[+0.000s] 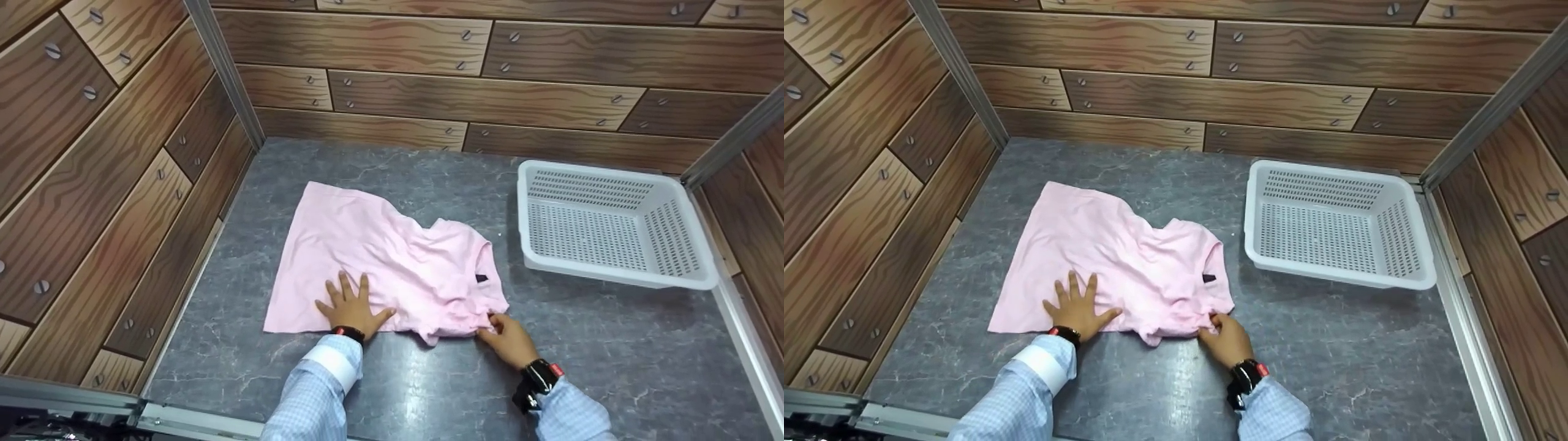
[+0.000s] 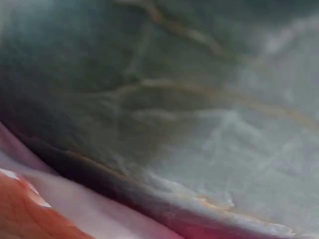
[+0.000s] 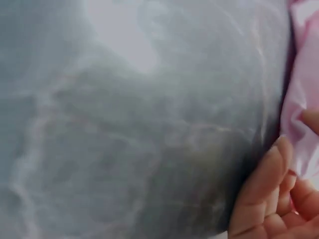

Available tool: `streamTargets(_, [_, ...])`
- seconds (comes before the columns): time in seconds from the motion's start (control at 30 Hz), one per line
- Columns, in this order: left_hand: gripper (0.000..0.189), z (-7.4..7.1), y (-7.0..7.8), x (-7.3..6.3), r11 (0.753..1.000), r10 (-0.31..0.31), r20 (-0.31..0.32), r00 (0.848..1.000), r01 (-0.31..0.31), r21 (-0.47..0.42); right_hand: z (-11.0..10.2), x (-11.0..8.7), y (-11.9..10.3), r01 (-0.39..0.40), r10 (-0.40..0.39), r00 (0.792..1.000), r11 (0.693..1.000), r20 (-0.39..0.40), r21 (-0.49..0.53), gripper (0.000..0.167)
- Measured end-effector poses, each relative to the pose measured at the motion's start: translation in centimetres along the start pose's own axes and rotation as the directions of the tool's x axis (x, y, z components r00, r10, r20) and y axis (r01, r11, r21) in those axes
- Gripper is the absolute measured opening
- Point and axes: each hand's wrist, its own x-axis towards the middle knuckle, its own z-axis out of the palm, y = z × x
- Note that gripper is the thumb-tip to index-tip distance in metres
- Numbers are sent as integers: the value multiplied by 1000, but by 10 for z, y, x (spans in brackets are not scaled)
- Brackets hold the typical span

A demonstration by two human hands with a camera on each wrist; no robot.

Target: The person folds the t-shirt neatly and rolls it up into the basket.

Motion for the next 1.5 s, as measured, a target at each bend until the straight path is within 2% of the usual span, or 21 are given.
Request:
streamTargets(0.1, [106, 3, -2, 1, 1000, -3, -17, 1000, 2, -14, -4, 4, -1, 22, -17, 999, 989, -40, 143, 11])
streamTargets(0.2, [106, 5, -2, 2, 1000, 1, -31, 1000, -2, -23, -9, 5, -5, 55, -28, 996, 949, -89, 311, 11])
streamTargets(0.27, [106, 5, -3, 3, 1000, 4, -34, 999, -5, -25, -13, 3, -10, 80, -35, 991, 929, -130, 362, 10])
streamTargets(0.43, [105, 7, -3, 5, 1000, 0, -22, 1000, 0, -19, -23, -1, -26, 150, -86, 975, 935, -205, 323, 9])
streamTargets(0.5, [105, 8, -3, 5, 1000, 1, -32, 999, -2, -24, -27, -2, -33, 134, -68, 976, 936, -206, 326, 12])
streamTargets(0.57, [105, 8, -2, 6, 1000, -2, -26, 1000, 1, -22, -30, -1, -38, 69, 1, 982, 927, -187, 369, 22])
streamTargets(0.63, [105, 9, -2, 6, 1000, -4, -20, 1000, 4, -16, -31, 1, -41, -20, 94, 985, 891, -142, 454, 28])
streamTargets(0.7, [104, 10, -1, 6, 1000, -4, -11, 1000, 4, -10, -29, 5, -40, -86, 154, 985, 834, -80, 545, 25])
streamTargets(0.77, [104, 10, 0, 5, 1000, -3, -10, 1000, 3, -5, -24, 8, -36, -110, 140, 990, 779, 0, 617, 20])
streamTargets(0.8, [104, 10, 0, 5, 1000, -3, -9, 1000, 3, -4, -22, 9, -33, -110, 114, 993, 769, 35, 629, 22])
streamTargets(0.83, [103, 10, 0, 4, 1000, -1, -13, 1000, 1, -4, -19, 10, -30, -100, 79, 995, 781, 62, 617, 27])
streamTargets(0.87, [103, 10, 0, 4, 1000, 1, -17, 1000, -1, -6, -16, 11, -27, -76, 38, 996, 806, 77, 588, 35])
streamTargets(0.93, [102, 10, 0, 4, 1000, 4, -24, 1000, -4, -5, -11, 12, -21, 13, -52, 996, 881, 68, 473, 46])
streamTargets(1.0, [103, 10, 1, 4, 1000, 7, -27, 1000, -7, -4, -6, 14, -17, 125, -130, 992, 949, -3, 288, 51])
streamTargets(1.07, [102, 10, 1, 4, 1000, 12, -32, 999, -12, -5, -2, 17, -14, 200, -191, 976, 976, -99, 90, 50])
streamTargets(1.17, [102, 11, 0, 4, 1000, 17, -31, 999, -18, -7, 2, 22, -11, 193, -215, 958, 973, -188, -129, 40])
streamTargets(1.23, [102, 12, 0, 4, 1000, 18, -29, 999, -18, -6, 6, 23, -9, 143, -184, 964, 968, -191, -208, 35])
streamTargets(1.33, [102, 13, -1, 3, 1000, 18, -25, 1000, -18, 1, 9, 22, -6, 98, -148, 974, 957, -169, -273, 24])
streamTargets(1.4, [102, 12, -1, 2, 1000, 16, -25, 1000, -16, 0, 11, 21, -4, 103, -159, 973, 948, -168, -300, 18])
streamTargets(1.5, [101, 11, -2, 2, 1000, 14, -29, 999, -14, -7, 11, 18, -3, 141, -213, 959, 931, -188, -335, 18])
